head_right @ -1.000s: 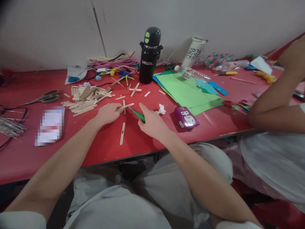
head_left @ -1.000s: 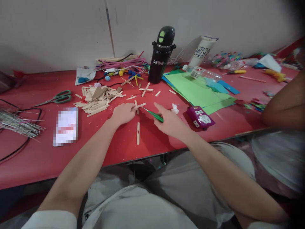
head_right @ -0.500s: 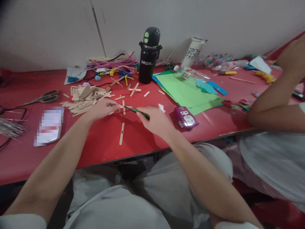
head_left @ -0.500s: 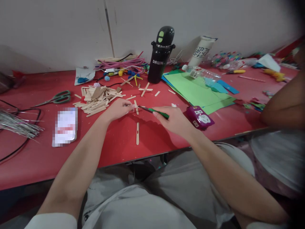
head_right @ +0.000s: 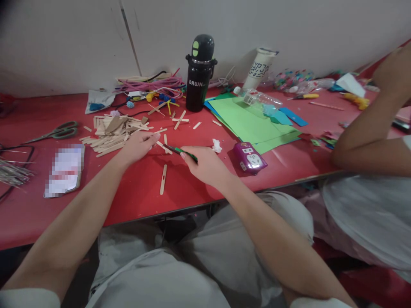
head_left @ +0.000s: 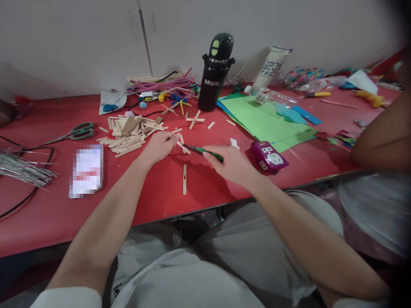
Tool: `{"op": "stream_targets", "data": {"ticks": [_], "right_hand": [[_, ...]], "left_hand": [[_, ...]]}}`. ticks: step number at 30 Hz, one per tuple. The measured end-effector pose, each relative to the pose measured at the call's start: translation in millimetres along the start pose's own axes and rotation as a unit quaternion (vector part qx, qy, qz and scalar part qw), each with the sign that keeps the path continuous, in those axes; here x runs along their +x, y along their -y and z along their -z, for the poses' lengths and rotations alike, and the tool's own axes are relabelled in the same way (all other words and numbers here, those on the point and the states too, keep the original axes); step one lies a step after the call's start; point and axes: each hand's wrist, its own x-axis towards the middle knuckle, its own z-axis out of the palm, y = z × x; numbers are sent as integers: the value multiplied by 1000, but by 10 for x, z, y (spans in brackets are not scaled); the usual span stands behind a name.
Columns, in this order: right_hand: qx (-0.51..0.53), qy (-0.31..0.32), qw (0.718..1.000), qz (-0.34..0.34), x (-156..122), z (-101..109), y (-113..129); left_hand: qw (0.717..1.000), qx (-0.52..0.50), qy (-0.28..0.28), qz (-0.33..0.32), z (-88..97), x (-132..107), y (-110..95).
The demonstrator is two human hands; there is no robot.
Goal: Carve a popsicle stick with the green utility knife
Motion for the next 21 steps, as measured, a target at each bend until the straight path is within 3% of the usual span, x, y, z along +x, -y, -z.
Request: {"op": "stream_targets", "data": {"ticks": [12, 21], "right_hand": [[-20, -9, 999, 43, 5, -47, 51], [-58, -2, 998, 18, 27, -43, 93]], "left_hand": [[999, 40, 8, -8, -7, 24, 29], [999, 37, 16, -3, -15, 44, 62]]}}
